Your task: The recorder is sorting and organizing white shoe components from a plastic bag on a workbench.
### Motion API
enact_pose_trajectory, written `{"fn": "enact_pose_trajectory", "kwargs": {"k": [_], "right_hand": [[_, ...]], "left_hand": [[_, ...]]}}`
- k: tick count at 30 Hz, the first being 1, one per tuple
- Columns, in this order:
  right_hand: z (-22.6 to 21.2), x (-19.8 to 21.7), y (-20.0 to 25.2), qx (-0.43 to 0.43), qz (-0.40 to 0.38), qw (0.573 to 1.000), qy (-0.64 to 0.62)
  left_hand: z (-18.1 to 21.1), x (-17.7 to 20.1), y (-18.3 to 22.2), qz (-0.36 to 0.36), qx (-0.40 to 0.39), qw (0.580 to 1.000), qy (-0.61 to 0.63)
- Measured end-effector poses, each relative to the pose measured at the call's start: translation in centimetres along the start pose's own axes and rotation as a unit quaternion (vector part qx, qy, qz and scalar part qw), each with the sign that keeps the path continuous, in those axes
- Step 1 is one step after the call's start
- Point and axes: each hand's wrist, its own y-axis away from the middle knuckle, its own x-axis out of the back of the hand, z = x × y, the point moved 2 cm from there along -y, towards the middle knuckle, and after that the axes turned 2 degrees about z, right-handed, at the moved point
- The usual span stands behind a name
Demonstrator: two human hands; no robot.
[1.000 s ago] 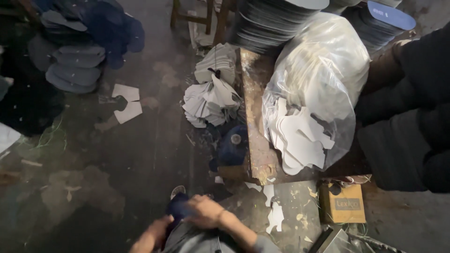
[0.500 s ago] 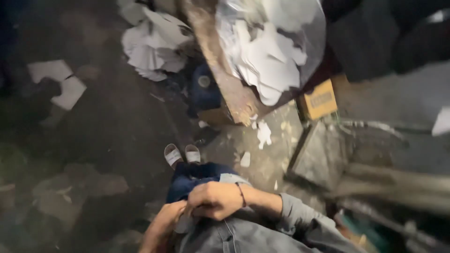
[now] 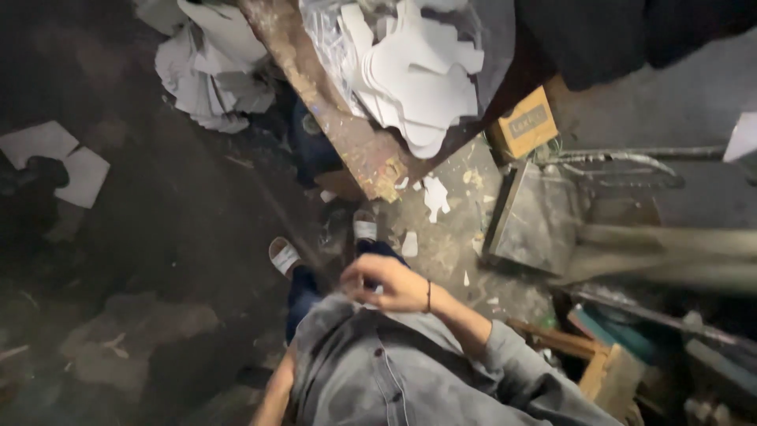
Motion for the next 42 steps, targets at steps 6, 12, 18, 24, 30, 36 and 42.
{"fn": "enact_pose_trajectory", "kwargs": {"k": [6, 12, 18, 24, 30, 36, 42], "right_hand": [[13.6, 11.4, -9.8, 0.078, 0.258, 0.907, 0.324], [11.8, 19.8, -18.1, 0.112, 0.412, 0.776, 0.464], [19.7, 25.4, -19.4, 0.042, 0.353, 0.866, 0.351], [19.6, 32.5, -13.5, 0.182, 0.439, 0.879, 0.035], [12.1, 35.0, -7.2, 0.23, 0.448, 0.843, -0.19], [1.1, 26.7, -4.6, 0.28, 0.447, 0.848, -0.058], [-1.2, 13.5, -3.4, 0.333, -0.015, 0.931, 0.151]], "left_hand": [[2.6, -7.1, 4.2, -0.097, -0.561, 0.753, -0.331], [-0.5, -14.7, 2.2, 0.099, -0.501, 0.804, -0.303], [-15.4, -19.3, -5.9, 0.247, -0.5, 0.775, -0.296], [-18.8, -23.0, 4.8, 0.103, -0.171, 0.973, -0.113], [-1.9, -20.7, 14.4, 0.107, -0.302, 0.888, -0.33], [25.1, -24.2, 27.5, 0.129, -0.553, 0.823, -0.033], [32.7, -30.1, 20.2, -0.274, -0.477, 0.819, 0.162]]}}
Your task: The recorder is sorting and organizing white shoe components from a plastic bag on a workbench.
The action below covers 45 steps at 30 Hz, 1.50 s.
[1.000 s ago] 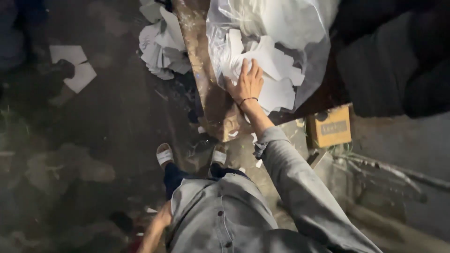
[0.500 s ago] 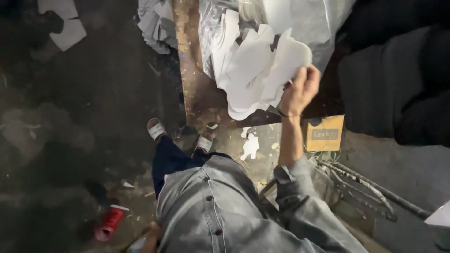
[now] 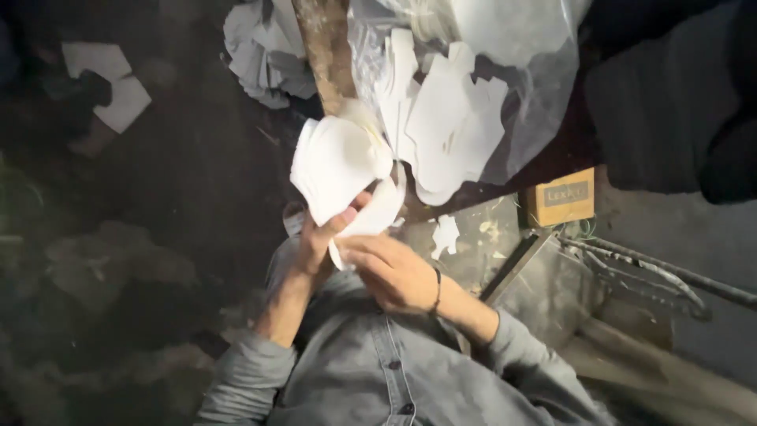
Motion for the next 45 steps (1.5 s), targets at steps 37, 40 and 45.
{"fn": "enact_pose_trajectory", "kwargs": {"k": [37, 40, 45], "right_hand": [[5.4, 9.7, 2.5, -0.122, 0.287, 0.923, 0.226], [1.8, 7.4, 0.6, -0.011, 0.093, 0.993, 0.073], [14.8, 4.0, 7.1, -0.241, 0.127, 0.962, 0.023]], "left_hand": [[0.7, -7.5, 1.5, -0.008, -0.178, 0.984, 0.003], [-2.9, -7.8, 1.6, 0.055, -0.147, 0.983, -0.094], [-6.0, -4.2, 5.4, 0.156, -0.259, 0.947, 0.109]]}}
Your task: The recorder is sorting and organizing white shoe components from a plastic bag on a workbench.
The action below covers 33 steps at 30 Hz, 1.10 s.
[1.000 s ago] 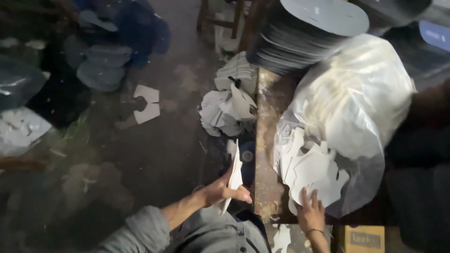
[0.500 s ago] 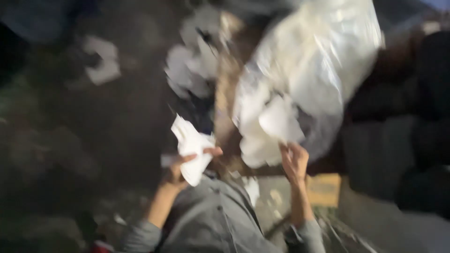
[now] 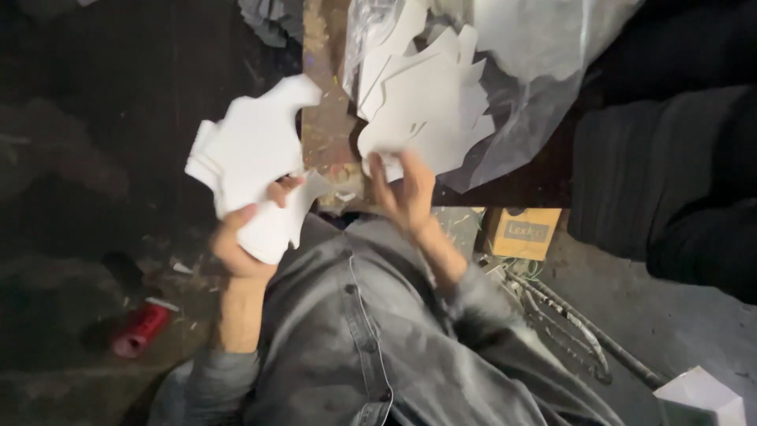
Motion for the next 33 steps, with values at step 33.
{"fn": "enact_pose_trajectory", "kwargs": {"k": [33], "right_hand": [[8.2, 3.5, 0.2, -0.025, 0.071, 0.994, 0.08]], "left_hand": [[1.6, -3.5, 4.8, 0.018, -0.075, 0.997, -0.028]]}}
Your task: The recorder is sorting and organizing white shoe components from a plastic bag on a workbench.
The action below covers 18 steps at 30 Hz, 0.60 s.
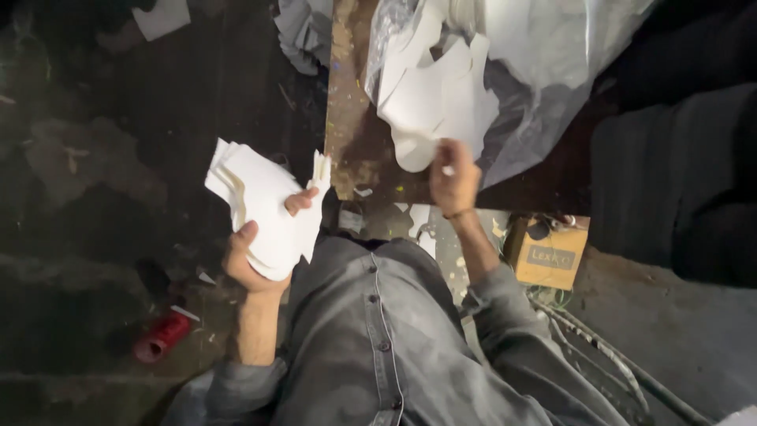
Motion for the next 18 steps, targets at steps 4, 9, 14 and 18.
{"fn": "enact_pose_trajectory", "kwargs": {"k": [4, 9, 14, 18], "right_hand": [[-5.2, 3.3, 0.0, 0.077, 0.108, 0.985, -0.107], [0.0, 1.3, -2.1, 0.066, 0.093, 0.985, -0.133], [-3.6, 2.5, 3.3, -0.087, 0.154, 0.885, -0.43], [-20.8, 4.9, 5.4, 0.325, -0.16, 0.918, -0.164]], "left_hand": [[0.0, -1.7, 0.2, -0.039, 0.035, 0.998, -0.015], [-0.9, -2.9, 0.1, -0.059, 0.091, 0.994, -0.029], [-1.6, -3.5, -0.2, -0.088, 0.07, 0.99, -0.085], [-3.8, -2.5, -0.5, -0.103, 0.112, 0.977, -0.148]]}}
